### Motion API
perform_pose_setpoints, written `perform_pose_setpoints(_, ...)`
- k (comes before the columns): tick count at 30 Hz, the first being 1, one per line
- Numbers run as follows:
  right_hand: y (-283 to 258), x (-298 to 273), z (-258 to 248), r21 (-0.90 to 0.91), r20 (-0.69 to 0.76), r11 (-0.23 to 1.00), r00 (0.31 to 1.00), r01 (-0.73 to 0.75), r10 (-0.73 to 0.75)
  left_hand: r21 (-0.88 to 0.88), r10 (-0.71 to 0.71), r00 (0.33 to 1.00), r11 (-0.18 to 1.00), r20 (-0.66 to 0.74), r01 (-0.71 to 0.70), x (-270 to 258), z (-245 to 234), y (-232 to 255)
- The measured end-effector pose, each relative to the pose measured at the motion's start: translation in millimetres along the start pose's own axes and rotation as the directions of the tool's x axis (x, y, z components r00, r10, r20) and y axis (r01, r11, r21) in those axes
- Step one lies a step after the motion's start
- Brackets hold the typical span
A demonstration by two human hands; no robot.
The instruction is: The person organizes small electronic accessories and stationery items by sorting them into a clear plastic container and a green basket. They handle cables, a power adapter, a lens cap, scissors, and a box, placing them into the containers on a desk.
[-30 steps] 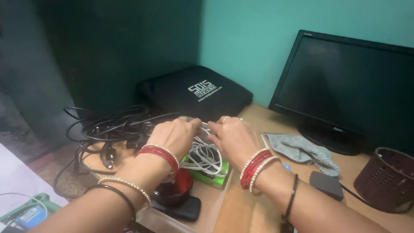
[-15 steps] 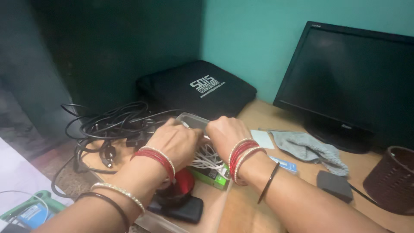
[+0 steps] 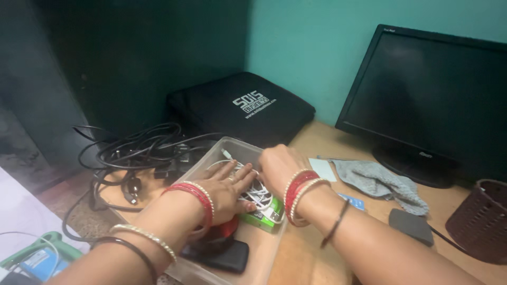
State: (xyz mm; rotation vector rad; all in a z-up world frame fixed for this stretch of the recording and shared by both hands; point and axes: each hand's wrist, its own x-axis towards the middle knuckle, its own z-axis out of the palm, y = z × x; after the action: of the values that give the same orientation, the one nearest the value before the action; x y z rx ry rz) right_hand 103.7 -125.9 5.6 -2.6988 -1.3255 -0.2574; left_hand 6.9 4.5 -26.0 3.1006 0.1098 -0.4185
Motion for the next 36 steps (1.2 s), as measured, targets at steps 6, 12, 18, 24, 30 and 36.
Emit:
perform_pose_setpoints(6, -19, -23, -8, -0.062, 0.033, 0.997, 0.998, -0.049, 0.051, -0.035, -0.07, 0.997, 0.997, -0.007, 0.07, 3, -1, 4)
perform_pose_setpoints(12, -20, -29, -21, 0.004, 0.267, 1.0, 0.964, -0.002, 0.001, 0.047, -0.026, 0.999, 0.999, 0.039, 0.024, 0, -2, -3)
perform_pose_setpoints(18, -24, -29, -18, 0.105, 0.251, 0.993, 0.968, -0.057, 0.029, -0.025, -0.092, 0.982, 0.995, 0.168, 0.097, -7, -11, -4)
perform_pose_setpoints(24, -30, -32, -22, -0.06, 0.297, 0.995, 0.951, -0.075, 0.089, 0.077, -0.108, 0.992, 0.992, 0.066, 0.103, -6, -4, 6)
perform_pose_setpoints(30, -31, -33, -22, -0.015, 0.264, 0.994, 0.958, -0.11, 0.111, 0.228, -0.155, 0.987, 0.963, 0.033, 0.144, -1, 1, 12)
perform_pose_setpoints(36, -27, -21, -5, -0.096, 0.277, 0.991, 0.954, -0.095, 0.118, 0.445, -0.126, 0.991, 0.891, 0.044, 0.094, 10, -4, 5)
